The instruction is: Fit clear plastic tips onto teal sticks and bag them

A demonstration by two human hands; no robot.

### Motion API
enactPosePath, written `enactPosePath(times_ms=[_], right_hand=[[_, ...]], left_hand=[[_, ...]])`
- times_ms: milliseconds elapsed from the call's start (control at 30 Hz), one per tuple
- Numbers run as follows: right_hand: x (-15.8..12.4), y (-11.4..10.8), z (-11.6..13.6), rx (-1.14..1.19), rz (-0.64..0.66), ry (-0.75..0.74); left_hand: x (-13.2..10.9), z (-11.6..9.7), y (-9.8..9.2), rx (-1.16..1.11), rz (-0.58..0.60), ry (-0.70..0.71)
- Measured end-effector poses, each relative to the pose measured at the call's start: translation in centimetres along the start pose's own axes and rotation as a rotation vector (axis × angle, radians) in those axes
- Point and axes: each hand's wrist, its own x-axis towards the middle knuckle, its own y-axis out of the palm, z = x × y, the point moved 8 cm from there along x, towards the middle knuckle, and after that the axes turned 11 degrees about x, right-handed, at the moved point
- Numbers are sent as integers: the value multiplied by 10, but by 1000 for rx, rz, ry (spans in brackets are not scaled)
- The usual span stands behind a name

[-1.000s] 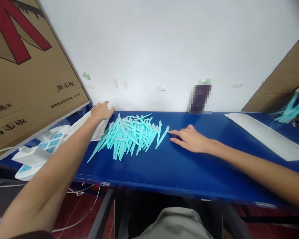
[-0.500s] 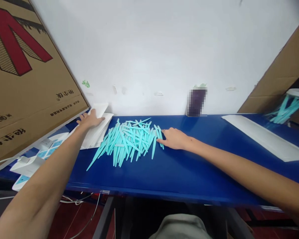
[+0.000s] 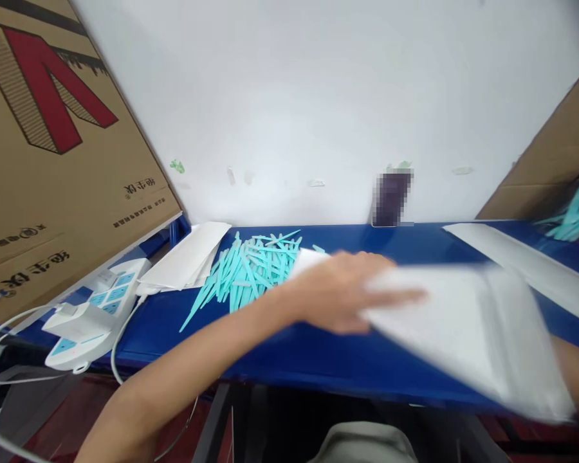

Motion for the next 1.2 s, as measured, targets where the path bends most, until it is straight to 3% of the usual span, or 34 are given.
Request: enactPosePath(times_ms=[67, 167, 300, 367, 500, 600, 667, 733, 867, 1033, 1200], right_hand=[[-18, -11, -21, -39, -33, 39], [-37, -23, -45, -52, -49, 75], [-42, -26, -61, 118, -74, 61], [-41, -25, -66, 166, -119, 68], [-42, -28, -76, 171, -198, 157], [-49, -41, -81, 171, -248, 216], [-54, -53, -79, 150, -255, 218], [-60, -63, -73, 143, -236, 200], [-66, -68, -40, 112, -181, 52], [-69, -32, 2, 144, -17, -37], [-69, -4, 34, 282, 58, -280]], left_hand=[[5, -52, 25, -19, 33, 216], [3, -69, 54, -74, 15, 180], [-1, -47, 72, -214, 73, -91], [-1, -33, 68, -340, 73, -217], [-6, 13, 49, -508, -57, -377], [-28, 68, 48, -133, -11, -543], [-46, 95, 56, 78, 140, -580], [-60, 110, 65, 145, 251, -576], [-72, 111, 72, 134, 341, -569], [-72, 101, 77, 146, 409, -560], [-80, 103, 84, 166, 473, -578]])
